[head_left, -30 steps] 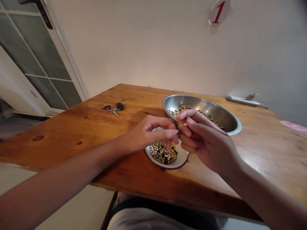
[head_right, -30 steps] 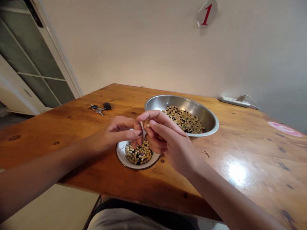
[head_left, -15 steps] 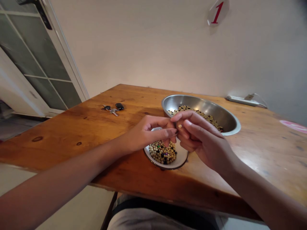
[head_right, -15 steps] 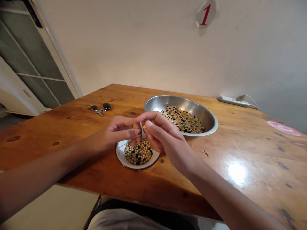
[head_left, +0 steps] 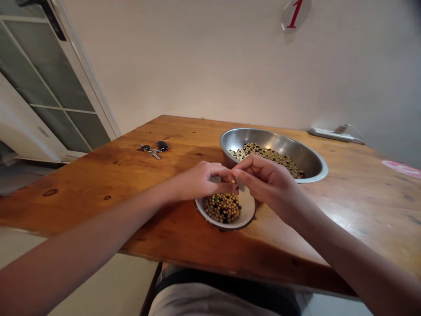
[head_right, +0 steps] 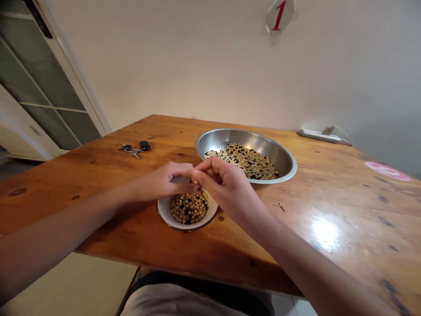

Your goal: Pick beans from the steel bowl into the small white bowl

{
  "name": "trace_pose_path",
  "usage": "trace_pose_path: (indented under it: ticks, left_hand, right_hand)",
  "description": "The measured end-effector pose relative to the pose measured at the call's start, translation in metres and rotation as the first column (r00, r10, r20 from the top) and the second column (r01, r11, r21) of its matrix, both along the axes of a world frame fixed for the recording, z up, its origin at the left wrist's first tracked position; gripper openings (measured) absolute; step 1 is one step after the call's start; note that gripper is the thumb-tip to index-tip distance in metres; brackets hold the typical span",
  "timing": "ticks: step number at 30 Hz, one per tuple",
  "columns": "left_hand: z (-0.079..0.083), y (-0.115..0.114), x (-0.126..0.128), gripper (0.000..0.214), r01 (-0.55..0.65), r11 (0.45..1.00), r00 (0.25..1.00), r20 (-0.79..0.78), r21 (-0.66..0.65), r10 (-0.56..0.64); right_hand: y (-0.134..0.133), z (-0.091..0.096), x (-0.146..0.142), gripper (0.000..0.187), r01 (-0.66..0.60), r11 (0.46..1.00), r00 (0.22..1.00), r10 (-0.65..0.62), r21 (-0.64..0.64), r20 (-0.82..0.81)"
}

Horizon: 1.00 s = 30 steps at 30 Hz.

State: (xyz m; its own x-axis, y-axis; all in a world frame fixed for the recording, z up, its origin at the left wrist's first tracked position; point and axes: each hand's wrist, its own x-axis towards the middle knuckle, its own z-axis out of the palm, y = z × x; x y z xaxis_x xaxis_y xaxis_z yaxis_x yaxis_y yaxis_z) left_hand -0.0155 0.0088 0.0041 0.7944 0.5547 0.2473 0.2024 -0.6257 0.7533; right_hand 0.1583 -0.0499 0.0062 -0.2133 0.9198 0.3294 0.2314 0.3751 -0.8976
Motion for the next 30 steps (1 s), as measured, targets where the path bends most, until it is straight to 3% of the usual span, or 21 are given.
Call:
trace_pose_path:
  ticks: [3, 10, 12, 15, 17, 20, 24, 30]
  left_hand:
    - [0.0, 0.004, -0.001, 0.021, 0.0, 0.994, 0.999, -0.053, 0.106, 0.006]
    - [0.002, 0.006, -0.003, 0.021, -0.006, 0.996, 0.999, -0.052, 0.094, 0.011]
    - [0.001, 0.006, -0.003, 0.019, -0.036, 0.997, 0.999, -0.033, 0.063, 0.038]
    - [0.001, 0.004, -0.002, 0.017, -0.044, 0.999, 0.999, 0.032, -0.025, 0.044]
    - [0.003, 0.002, -0.003, 0.017, -0.023, 0.997, 0.996, 0.079, -0.078, 0.029]
    - [0.004, 0.002, -0.004, 0.018, -0.022, 0.992, 0.992, 0.119, -0.125, 0.037]
    - [0.002, 0.007, -0.007, 0.022, -0.099, 0.991, 0.972, 0.202, -0.093, 0.116]
    - [0.001, 0.01, -0.009, 0.024, -0.146, 0.984, 0.934, 0.315, -0.101, 0.171]
  right_hand:
    - [0.001, -0.001, 0.001, 0.016, 0.073, 0.996, 0.98, -0.082, 0.057, 0.183]
    - [0.001, -0.001, -0.002, 0.009, 0.135, 0.981, 0.93, -0.173, 0.138, 0.323]
    - [0.0, -0.001, -0.003, 0.01, 0.115, 0.99, 0.96, -0.133, 0.084, 0.245]
    - [-0.003, -0.001, -0.004, 0.015, -0.006, 0.99, 0.996, -0.007, -0.143, -0.086]
    - [-0.006, 0.0, -0.005, 0.016, -0.116, 0.947, 0.937, 0.005, -0.298, -0.349]
    - [-0.009, 0.004, -0.007, 0.016, -0.228, 0.867, 0.797, -0.095, -0.443, -0.597]
    - [-0.009, 0.007, -0.007, 0.018, -0.321, 0.799, 0.688, -0.172, -0.508, -0.705]
    - [-0.01, 0.002, -0.006, 0.021, -0.341, 0.797, 0.682, -0.155, -0.498, -0.715]
